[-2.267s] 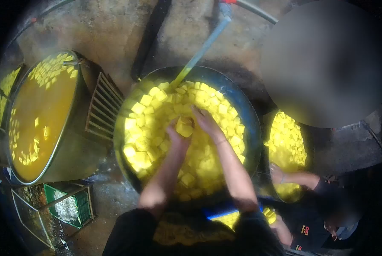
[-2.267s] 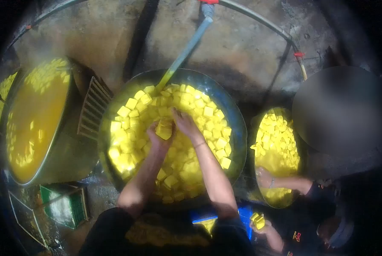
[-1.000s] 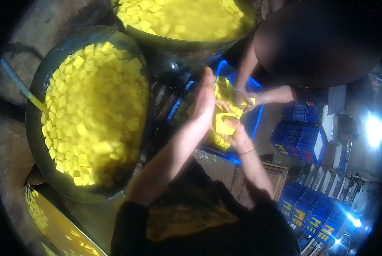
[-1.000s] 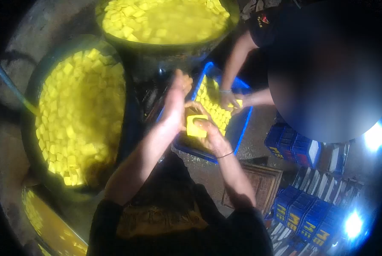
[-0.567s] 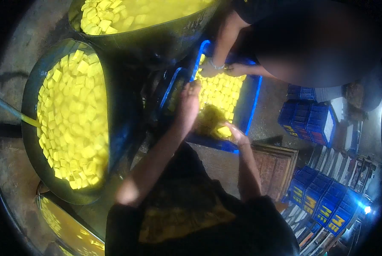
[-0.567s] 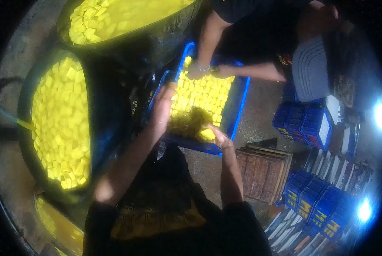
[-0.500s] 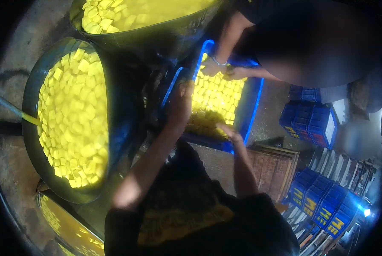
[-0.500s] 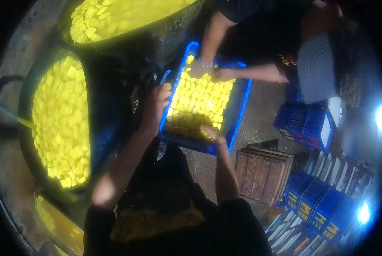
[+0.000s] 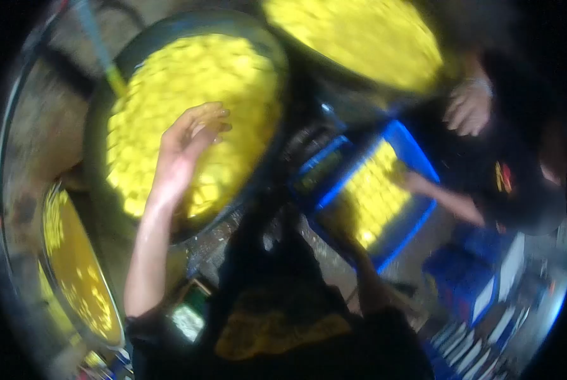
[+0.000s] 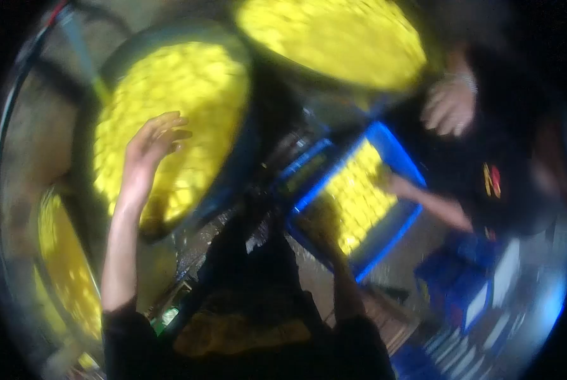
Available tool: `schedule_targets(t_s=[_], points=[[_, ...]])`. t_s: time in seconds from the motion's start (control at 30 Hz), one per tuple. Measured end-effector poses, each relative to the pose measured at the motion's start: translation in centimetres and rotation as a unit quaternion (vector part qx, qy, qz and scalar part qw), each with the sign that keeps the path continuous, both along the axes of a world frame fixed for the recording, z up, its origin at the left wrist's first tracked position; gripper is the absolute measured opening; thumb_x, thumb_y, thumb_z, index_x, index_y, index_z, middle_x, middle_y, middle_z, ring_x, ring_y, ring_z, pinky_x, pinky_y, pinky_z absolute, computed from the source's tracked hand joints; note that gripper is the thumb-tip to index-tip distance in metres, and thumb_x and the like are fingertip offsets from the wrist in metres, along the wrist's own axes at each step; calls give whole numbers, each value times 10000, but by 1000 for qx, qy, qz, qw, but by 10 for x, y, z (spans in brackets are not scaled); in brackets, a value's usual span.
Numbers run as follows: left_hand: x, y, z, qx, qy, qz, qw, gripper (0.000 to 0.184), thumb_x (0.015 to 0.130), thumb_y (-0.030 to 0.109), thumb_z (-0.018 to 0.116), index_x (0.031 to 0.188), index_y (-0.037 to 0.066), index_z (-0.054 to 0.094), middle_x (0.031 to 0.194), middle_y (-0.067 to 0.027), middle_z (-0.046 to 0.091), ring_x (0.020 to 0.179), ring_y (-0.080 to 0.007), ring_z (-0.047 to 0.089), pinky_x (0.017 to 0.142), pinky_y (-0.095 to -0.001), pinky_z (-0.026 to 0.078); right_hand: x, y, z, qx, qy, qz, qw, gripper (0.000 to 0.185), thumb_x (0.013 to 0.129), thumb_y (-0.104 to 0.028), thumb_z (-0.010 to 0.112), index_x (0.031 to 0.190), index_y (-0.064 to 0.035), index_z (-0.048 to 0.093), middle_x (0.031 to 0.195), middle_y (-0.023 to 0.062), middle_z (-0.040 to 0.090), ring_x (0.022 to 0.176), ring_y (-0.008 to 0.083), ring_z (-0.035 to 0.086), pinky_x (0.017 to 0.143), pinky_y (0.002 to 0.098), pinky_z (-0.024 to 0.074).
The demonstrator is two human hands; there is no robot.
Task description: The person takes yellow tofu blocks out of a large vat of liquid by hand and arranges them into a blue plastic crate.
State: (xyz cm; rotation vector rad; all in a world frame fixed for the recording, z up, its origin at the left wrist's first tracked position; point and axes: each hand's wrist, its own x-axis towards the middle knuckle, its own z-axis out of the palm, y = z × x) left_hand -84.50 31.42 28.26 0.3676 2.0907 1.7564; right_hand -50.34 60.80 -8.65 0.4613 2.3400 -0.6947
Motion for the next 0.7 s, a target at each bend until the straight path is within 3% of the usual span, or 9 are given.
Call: schedule_targets(t_s=[0.1,0.2,0.33,0.37,0.43,0.47,0.57,0.63,0.7], points=[[-27,-64,-13,-157,69,-4,985,342,902,117,535,1233,29,540,1151,-97,610,1021,-221,601,896,-326,464,-24,19,27,51,7,-68,996,388,858,-245,635,1196,-64,584,940,115,658,882,220,627,815,329,469],[-33,-103,-65,-228,28,-108,967,338,862,181,634,1176,67,580,1150,-120,612,1027,-226,596,887,-341,484,-127,6,142,-4,330,-238,914,373,845,-203,657,1180,-53,590,869,113,674,812,218,652,754,320,505],[-13,-93,-129,-354,152,-237,892,339,878,308,604,1108,59,604,1135,-134,612,1008,-260,596,851,-379,496,-274,-99,329,-88,507,28,857,278,789,-16,669,1065,-45,648,863,100,658,743,152,627,711,274,506],[-16,-88,-158,-411,229,-300,830,336,893,320,573,1102,59,608,1113,-135,621,988,-274,602,832,-387,495,-303,-122,335,-110,498,122,851,259,802,-56,665,1061,-59,657,917,136,665,756,243,662,702,314,528],[-20,-86,-227,-278,23,-158,947,289,917,282,519,1044,48,632,1033,-146,646,943,-293,616,783,-404,486,-358,-160,306,-89,380,295,872,339,808,-119,634,1143,-75,613,1094,158,635,1015,340,599,890,392,478],[-21,-87,-218,-275,22,-150,950,289,917,282,519,1044,48,632,1033,-146,646,943,-293,616,783,-404,486,-388,-172,278,-59,365,371,852,392,791,-107,626,1181,-86,589,1155,149,610,1093,329,557,935,409,445],[-29,-98,-210,-390,244,-261,849,293,947,235,445,1082,23,594,1055,-204,585,997,-299,563,872,-421,436,-430,-204,233,35,281,471,836,411,777,-112,636,1185,-87,590,1159,138,609,1093,322,557,925,405,454],[-41,-102,-255,-220,135,-172,951,307,921,229,477,1136,26,558,1038,-185,577,1001,-305,548,859,-432,440,-443,-214,217,105,176,541,816,374,777,-112,645,1149,-80,620,1170,139,608,1106,317,551,922,416,454],[-34,-116,-218,6,-114,-39,993,271,815,243,603,970,26,647,991,-200,643,904,-352,610,813,-431,474,-453,-218,212,113,112,508,847,341,780,-119,650,1118,-81,639,1189,136,603,1124,307,546,939,406,450]])
